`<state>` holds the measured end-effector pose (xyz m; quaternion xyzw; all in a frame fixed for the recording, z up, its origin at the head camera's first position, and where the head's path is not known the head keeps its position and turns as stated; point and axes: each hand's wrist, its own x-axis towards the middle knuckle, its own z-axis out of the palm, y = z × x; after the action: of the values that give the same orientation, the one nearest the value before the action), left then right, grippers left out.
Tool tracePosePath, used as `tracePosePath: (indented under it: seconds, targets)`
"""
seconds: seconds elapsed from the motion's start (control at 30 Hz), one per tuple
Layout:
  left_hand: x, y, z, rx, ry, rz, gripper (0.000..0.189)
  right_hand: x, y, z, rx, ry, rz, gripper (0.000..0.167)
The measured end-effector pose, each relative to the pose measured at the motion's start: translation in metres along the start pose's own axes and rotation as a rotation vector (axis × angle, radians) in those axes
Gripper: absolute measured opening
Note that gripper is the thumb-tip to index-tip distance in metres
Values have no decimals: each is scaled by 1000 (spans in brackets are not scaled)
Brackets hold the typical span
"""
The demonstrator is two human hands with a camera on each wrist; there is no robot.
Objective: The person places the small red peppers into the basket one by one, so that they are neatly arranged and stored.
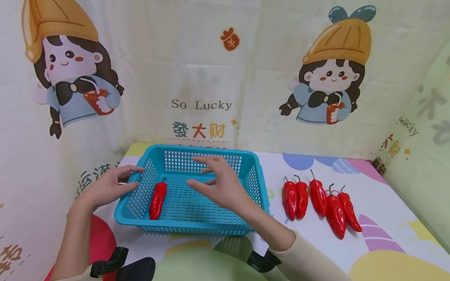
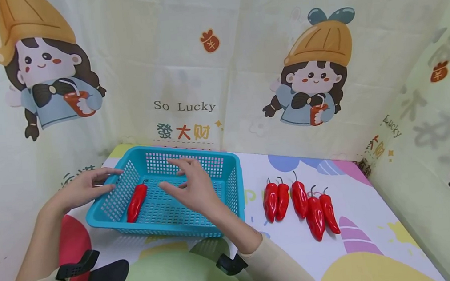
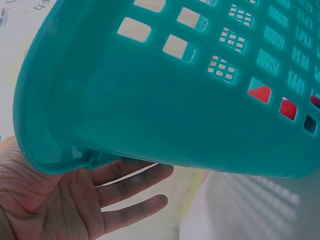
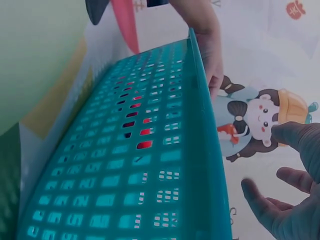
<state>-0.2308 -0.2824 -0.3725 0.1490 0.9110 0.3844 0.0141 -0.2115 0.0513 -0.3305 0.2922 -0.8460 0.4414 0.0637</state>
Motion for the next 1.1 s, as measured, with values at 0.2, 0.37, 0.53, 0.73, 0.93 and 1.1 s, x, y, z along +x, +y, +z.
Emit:
tracePosePath:
  seconds: [0.2,0.37,0.53,0.73,0.93,1.1]
  targets:
    - [2,0,0,6,3,5,61,-7,3,-8,-57,33,-16,59]
    - [1,-1,0,9,5,5,61,-13,9,-14,-55,45,-12,61]
    - [0,-1,1,11,6,6,62,-21,15,-19,-6,65,-8,60]
    - [0,-1,1,7,5,6,62,-29,25,-26,41,119,-47,58]
    - [0,1,0,5,9,2,62,-35,31,-35,47,135,-22,60]
    - [0,2,0,6,10,3,63,-40,36,-44,10,162,10,63]
